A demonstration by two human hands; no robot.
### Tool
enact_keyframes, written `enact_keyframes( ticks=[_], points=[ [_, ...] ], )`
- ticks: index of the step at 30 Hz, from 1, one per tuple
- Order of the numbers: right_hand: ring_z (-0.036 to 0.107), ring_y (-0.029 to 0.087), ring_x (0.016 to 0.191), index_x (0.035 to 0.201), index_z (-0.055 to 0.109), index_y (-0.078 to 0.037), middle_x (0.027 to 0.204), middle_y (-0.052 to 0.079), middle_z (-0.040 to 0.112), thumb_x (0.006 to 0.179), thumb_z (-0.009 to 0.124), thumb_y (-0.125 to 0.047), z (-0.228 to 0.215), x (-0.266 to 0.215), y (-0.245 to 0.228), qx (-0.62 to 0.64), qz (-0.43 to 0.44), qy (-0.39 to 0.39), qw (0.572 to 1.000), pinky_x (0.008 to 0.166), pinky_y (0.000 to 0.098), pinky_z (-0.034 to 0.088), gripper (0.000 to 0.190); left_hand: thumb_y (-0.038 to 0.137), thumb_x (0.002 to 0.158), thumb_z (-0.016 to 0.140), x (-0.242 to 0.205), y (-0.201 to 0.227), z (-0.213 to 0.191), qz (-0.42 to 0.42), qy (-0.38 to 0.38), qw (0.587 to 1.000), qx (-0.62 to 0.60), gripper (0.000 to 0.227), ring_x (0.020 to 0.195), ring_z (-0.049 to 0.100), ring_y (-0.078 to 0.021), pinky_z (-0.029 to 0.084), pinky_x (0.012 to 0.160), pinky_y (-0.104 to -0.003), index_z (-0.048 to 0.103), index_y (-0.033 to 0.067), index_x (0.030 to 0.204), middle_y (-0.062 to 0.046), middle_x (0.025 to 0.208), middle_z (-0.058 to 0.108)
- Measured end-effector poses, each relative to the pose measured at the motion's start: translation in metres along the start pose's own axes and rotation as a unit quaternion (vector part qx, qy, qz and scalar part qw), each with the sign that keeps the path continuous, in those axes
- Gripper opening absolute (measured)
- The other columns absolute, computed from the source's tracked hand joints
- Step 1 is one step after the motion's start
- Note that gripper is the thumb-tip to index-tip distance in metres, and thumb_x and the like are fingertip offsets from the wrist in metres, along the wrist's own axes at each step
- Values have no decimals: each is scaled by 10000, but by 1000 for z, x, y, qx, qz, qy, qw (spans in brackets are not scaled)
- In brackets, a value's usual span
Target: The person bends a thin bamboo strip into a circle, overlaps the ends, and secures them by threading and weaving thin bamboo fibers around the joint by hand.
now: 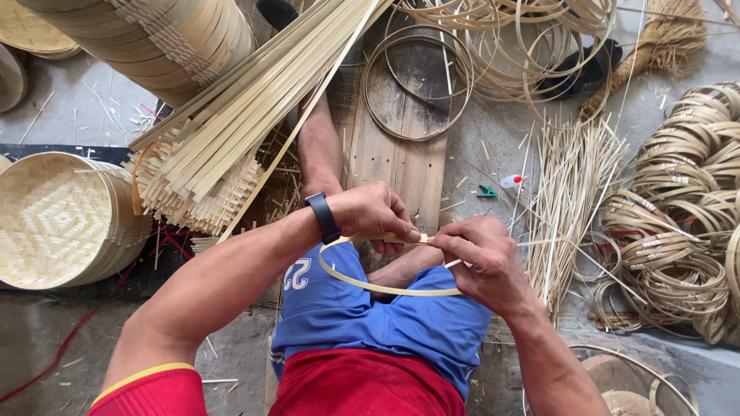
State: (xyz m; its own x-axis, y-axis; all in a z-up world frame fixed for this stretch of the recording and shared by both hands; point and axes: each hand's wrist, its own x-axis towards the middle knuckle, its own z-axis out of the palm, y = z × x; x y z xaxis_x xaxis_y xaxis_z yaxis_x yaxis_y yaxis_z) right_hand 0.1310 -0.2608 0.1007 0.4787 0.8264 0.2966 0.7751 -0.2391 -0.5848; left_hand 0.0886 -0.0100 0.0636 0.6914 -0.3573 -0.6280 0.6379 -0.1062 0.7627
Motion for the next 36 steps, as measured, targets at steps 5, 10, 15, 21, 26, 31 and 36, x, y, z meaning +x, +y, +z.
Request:
enact_keyframes(
  ticks=[5,10,15,21,26,31,36],
  points=[
    [721,262,948,1042,745,-113,1015,64,721,663,748,43,-4,-3,-5,-3,3,-19,1000,746,367,593,410,234,814,839,5,-3,4,-28,-10,999,-15,293,600,727,-155,593,520,-263,768,-27,925,-120,761,768],
    [721,271,929,1083,742,-109,1055,90,722,684,736,58,-6,-5,-10,18,14,-43,999,718,368,596,432,190,847,812,15,-8,8,-69,-59,995,-51,248,523,627,-119,446,413,-246,764,-42,920,-86,702,717],
    [729,290,925,1060,748,-102,1029,92,727,701,727,41,-9,-5,-9,0,-13,-16,1000,734,373,596,387,240,931,729,9,-6,9,-79,-117,989,-42,269,517,508,-56,359,405,-220,798,-16,981,12,658,606],
    [731,209,827,832,679,-98,899,44,765,1009,644,-344,-5,-17,17,-19,69,99,992,723,356,519,305,278,988,699,-29,5,10,98,-160,972,-143,306,565,470,-40,331,463,-213,777,-7,1065,40,692,595],
    [640,128,786,928,646,-22,902,70,698,1061,585,-534,21,-35,42,182,110,134,968,709,278,501,532,302,1032,692,-36,5,25,216,-98,957,-165,344,598,424,-22,307,495,-208,789,-20,1103,74,710,539],
    [469,123,694,877,592,-2,757,26,508,1032,546,-661,25,-56,96,155,137,189,960,640,267,369,678,285,1032,683,-45,-8,17,237,-60,947,-208,323,625,452,-33,315,510,-216,779,-12,1114,61,729,584],
    [398,137,742,810,471,-15,803,40,465,1100,453,-700,37,-39,98,160,150,207,953,699,274,308,743,287,1037,681,-35,-36,12,247,-40,930,-269,319,598,447,-30,302,497,-200,768,-9,1118,53,739,575]
  ],
)
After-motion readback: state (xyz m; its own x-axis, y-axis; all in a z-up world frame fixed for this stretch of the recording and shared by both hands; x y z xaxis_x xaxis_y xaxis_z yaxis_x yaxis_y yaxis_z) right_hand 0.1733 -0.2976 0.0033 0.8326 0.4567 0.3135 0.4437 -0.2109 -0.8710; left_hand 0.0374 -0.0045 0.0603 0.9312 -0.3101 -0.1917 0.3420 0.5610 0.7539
